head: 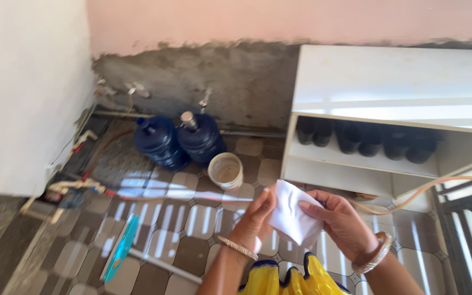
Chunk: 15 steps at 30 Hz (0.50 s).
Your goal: The person cleans a black shoe placed on a white cabinet using a cloth. They wipe the shoe's surface and laces, then place it back into the cabinet. The person repeats this process for a second shoe.
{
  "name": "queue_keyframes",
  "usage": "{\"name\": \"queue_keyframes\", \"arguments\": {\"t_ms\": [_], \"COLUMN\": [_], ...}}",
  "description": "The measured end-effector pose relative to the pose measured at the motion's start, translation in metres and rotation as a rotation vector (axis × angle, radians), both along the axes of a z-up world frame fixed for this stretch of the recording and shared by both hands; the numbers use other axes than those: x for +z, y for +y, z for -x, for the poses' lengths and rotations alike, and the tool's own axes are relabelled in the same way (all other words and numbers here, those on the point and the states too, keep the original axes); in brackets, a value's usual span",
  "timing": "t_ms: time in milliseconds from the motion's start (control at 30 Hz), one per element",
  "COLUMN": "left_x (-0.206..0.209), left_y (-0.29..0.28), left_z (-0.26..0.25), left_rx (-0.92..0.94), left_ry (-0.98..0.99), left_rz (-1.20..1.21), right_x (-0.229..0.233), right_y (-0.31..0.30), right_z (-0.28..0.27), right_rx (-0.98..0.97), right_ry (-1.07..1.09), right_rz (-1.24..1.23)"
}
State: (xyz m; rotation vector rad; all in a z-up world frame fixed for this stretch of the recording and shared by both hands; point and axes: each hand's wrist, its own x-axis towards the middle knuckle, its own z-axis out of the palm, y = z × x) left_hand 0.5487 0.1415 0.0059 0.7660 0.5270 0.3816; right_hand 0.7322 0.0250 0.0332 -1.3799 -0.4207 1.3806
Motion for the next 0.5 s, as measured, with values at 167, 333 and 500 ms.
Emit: {"name": "queue_keyframes", "arguments": {"t_ms": [167,333,500], "left_x": [-0.001,-0.025,-0.013], "left_y": [-0.029,-0.047,-0.057], "left_z": [-0.044,-0.074,-0.089], "left_rx": [0.130,0.087,0.138], "left_ry": [0.019,0.265,0.218], "left_rz": [0.387,0.247,-0.228], "right_x": [-0.020,-0.035,-0.027], "right_y": [-0.016,-0.040,-0.051], "right_z": [-0.021,-0.023,-0.025], "right_rx": [-0.278,-0.453,-0.442], "right_ry": [-0.050,-0.111,-0.160], "right_rz": [-0.054,-0.058,0.076]}}
